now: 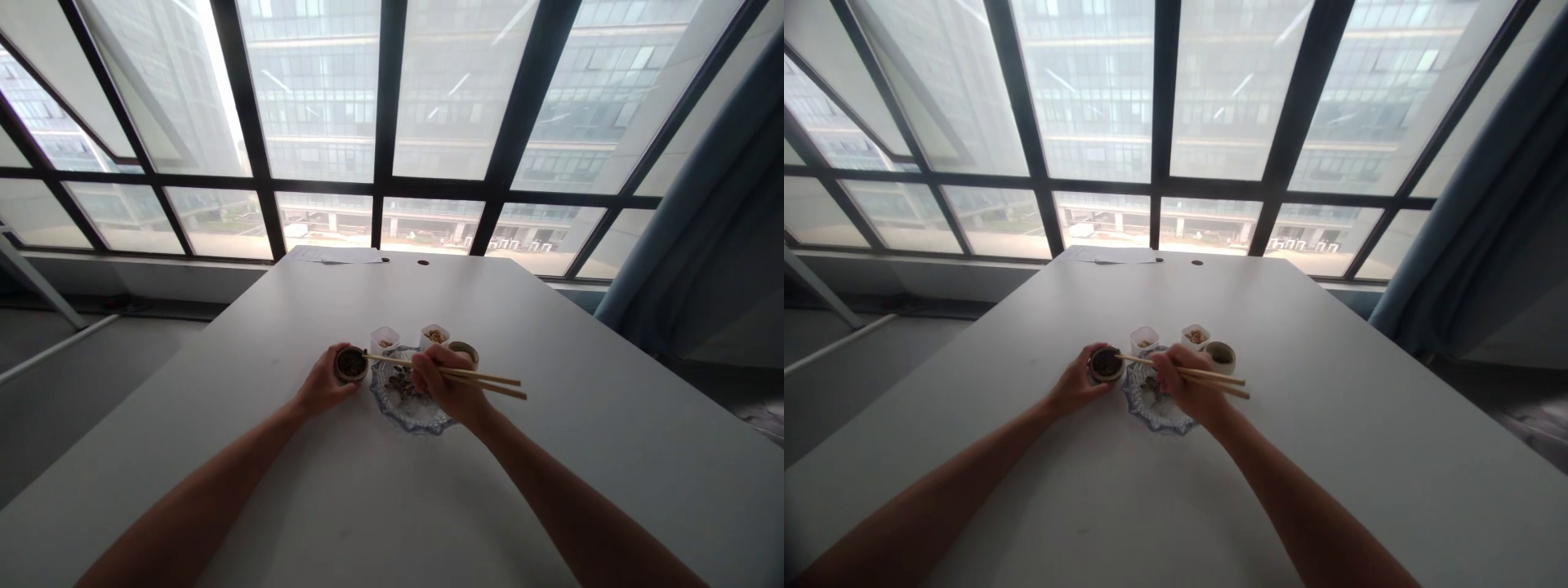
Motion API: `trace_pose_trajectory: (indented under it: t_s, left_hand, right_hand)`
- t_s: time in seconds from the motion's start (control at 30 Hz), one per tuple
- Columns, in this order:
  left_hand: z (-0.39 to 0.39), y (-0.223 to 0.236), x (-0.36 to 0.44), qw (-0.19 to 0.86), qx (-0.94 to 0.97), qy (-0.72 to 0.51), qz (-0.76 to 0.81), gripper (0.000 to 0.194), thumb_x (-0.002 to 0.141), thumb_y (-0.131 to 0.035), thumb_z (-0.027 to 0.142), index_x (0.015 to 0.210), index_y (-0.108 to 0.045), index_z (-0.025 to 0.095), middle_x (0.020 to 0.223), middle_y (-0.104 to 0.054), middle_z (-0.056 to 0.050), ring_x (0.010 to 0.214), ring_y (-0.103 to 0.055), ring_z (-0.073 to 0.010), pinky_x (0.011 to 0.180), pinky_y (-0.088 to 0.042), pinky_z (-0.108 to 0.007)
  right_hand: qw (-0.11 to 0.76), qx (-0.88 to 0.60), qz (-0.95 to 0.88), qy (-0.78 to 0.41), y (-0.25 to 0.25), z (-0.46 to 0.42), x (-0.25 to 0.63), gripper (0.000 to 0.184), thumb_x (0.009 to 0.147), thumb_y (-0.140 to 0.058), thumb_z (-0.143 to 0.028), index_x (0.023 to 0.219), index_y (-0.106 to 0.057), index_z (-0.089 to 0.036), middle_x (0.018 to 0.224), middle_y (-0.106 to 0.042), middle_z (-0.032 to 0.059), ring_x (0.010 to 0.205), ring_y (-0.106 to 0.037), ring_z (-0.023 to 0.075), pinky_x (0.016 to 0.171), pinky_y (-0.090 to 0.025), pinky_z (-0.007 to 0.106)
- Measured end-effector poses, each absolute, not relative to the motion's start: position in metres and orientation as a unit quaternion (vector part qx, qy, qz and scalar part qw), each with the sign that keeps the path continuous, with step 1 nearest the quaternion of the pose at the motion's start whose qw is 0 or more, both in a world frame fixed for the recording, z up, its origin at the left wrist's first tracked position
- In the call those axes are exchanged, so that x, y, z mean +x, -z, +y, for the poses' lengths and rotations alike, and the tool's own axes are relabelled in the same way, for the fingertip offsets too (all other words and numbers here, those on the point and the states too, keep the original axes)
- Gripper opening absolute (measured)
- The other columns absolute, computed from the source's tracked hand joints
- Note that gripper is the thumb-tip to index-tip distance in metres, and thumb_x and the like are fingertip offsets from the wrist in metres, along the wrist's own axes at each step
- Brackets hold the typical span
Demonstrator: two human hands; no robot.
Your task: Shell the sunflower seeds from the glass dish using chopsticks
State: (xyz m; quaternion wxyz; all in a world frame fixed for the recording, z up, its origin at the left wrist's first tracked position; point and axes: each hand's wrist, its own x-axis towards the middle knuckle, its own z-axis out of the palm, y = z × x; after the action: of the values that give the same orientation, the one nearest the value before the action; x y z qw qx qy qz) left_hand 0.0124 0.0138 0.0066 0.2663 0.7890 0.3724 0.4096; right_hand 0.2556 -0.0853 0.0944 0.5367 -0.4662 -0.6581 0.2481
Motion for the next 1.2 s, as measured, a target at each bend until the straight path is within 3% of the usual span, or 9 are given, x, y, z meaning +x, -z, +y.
trace_pose_trajectory:
  t_s: [0.13, 0.33, 0.53, 0.77, 1.0, 1.2]
  left_hand:
    - [0.013, -0.007, 0.013, 0.268, 0.787, -0.416, 0.367, 0.072, 0.068, -0.076, 0.024, 0.133, -0.046, 0.020, 0.129, -0.065, -0.014, 0.122, -0.062, -0.0294, 0.106, -0.047, -0.048]
    - [0.013, -0.005, 0.015, 0.276, 0.780, -0.415, 0.378, 0.072, 0.067, -0.075, 0.025, 0.133, -0.048, 0.018, 0.128, -0.065, -0.015, 0.122, -0.062, -0.0307, 0.106, -0.047, -0.047]
    - [0.013, -0.005, 0.015, 0.282, 0.771, -0.414, 0.394, 0.072, 0.068, -0.076, 0.028, 0.133, -0.048, 0.018, 0.127, -0.066, -0.014, 0.121, -0.062, -0.0307, 0.105, -0.049, -0.047]
    - [0.012, -0.008, 0.014, 0.287, 0.770, -0.404, 0.401, 0.073, 0.068, -0.077, 0.032, 0.134, -0.048, 0.018, 0.126, -0.067, -0.014, 0.117, -0.064, -0.0305, 0.103, -0.050, -0.046]
    - [0.013, -0.007, 0.014, 0.285, 0.769, -0.411, 0.398, 0.073, 0.068, -0.077, 0.033, 0.134, -0.049, 0.019, 0.124, -0.068, -0.013, 0.116, -0.065, -0.0301, 0.103, -0.050, -0.046]
    - [0.012, -0.006, 0.015, 0.288, 0.766, -0.409, 0.404, 0.073, 0.069, -0.077, 0.034, 0.134, -0.048, 0.018, 0.126, -0.067, -0.014, 0.116, -0.065, -0.0301, 0.104, -0.050, -0.046]
  right_hand:
    - [0.476, -0.467, -0.708, -0.232, -0.096, -0.071, 0.238, 0.046, 0.090, -0.059, -0.063, 0.070, -0.063, -0.022, 0.056, -0.065, 0.0013, 0.050, -0.061, 0.0154, 0.048, -0.047, 0.026]
    - [0.560, -0.514, -0.612, -0.220, -0.097, -0.066, 0.280, 0.053, 0.093, -0.050, -0.067, 0.070, -0.061, -0.021, 0.052, -0.060, 0.0007, 0.041, -0.053, 0.0132, 0.040, -0.042, 0.024]
    - [0.415, -0.531, -0.709, -0.210, -0.105, -0.074, 0.311, 0.056, 0.093, -0.050, -0.067, 0.062, -0.057, -0.021, 0.049, -0.059, 0.0016, 0.040, -0.051, 0.0130, 0.039, -0.039, 0.024]
    - [0.373, -0.527, -0.742, -0.179, -0.097, -0.070, 0.302, 0.052, 0.094, -0.051, -0.061, 0.060, -0.052, -0.022, 0.052, -0.061, 0.0021, 0.046, -0.056, 0.0141, 0.043, -0.043, 0.024]
    - [0.404, -0.540, -0.705, -0.219, -0.084, -0.066, 0.305, 0.053, 0.093, -0.050, -0.066, 0.063, -0.055, -0.022, 0.051, -0.059, 0.0005, 0.040, -0.052, 0.0126, 0.038, -0.041, 0.023]
    - [0.552, -0.587, -0.520, -0.283, -0.083, -0.055, 0.315, 0.057, 0.079, -0.059, -0.076, 0.067, -0.059, -0.020, 0.046, -0.060, 0.0017, 0.033, -0.049, 0.0133, 0.033, -0.040, 0.024]
